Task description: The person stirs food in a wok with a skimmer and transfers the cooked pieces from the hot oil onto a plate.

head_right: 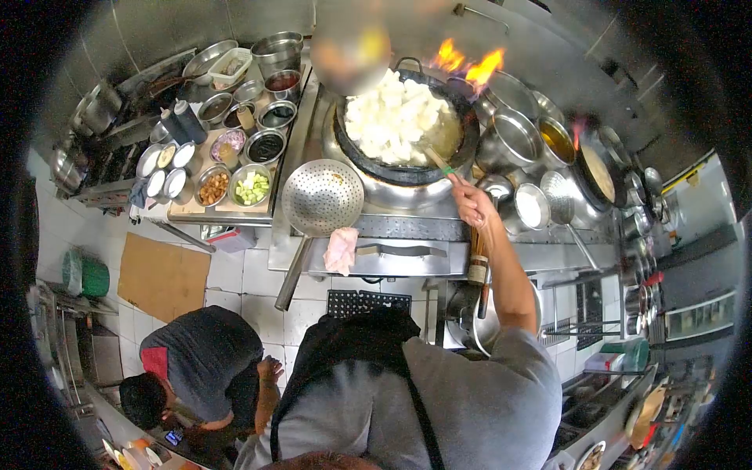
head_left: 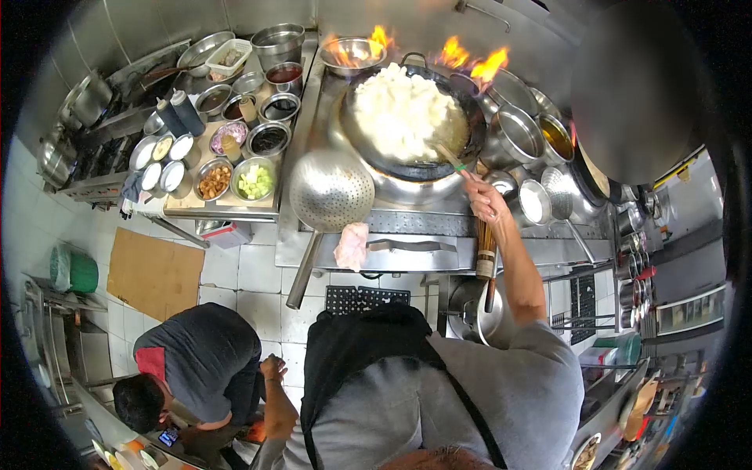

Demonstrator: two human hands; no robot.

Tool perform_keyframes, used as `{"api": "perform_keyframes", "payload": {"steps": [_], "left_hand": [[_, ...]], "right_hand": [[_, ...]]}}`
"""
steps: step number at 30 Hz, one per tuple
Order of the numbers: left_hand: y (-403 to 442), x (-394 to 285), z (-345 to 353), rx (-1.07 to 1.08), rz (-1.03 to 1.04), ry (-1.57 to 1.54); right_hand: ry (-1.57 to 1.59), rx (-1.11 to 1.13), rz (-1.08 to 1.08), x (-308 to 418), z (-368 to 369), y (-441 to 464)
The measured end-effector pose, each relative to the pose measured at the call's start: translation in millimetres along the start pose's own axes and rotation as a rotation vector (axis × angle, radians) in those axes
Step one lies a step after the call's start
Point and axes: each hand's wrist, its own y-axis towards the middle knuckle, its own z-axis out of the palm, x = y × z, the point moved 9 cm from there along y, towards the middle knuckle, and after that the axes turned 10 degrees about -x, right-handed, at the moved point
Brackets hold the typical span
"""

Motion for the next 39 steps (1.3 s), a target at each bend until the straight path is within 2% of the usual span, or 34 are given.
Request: {"api": "perform_keyframes", "payload": {"steps": [3, 6, 7, 13, 15, 19, 26, 29, 35, 37, 39], "left_hand": [[-7, 1, 15, 0.054, 0.083, 0.035], [-4, 27, 23, 0.069, 0.047, 0.009], [-4, 37, 34, 0.335, 0.009, -0.122], [-9, 66, 23, 0.236, -0.062, 0.104], [2, 61, 24, 0.217, -0.07, 0.119], [23, 33, 29, 0.179, -0.038, 0.113], [24, -1, 43, 0.179, 0.153, 0.096], [34, 16, 39, 0.117, 0.057, 0.152], [25, 47, 23, 0.153, -0.038, 0.226], [14, 44, 19, 0.176, 0.021, 0.245], [17, 50, 16, 0.159, -0.025, 0.21]], "right_hand": [[-0.087, -0.076, -0.077, -1, -3, -22], [-0.072, -0.123, -0.103, -3, -4, -39], [-0.111, -0.159, -0.135, -2, -4, -45], [-0.316, -0.325, -0.298, 16, 10, -70], [-0.421, -0.471, -0.345, 22, 27, -82], [-0.587, -0.587, -0.447, 30, 46, -82], [-0.752, -0.628, -0.534, 25, 76, -77], [-0.787, -0.581, -0.527, 19, 94, -81], [-0.782, -0.552, -0.617, 29, 112, -95], [-0.839, -0.635, -0.648, 41, 104, -94], [-0.872, -0.719, -0.663, 52, 88, -90]]}}
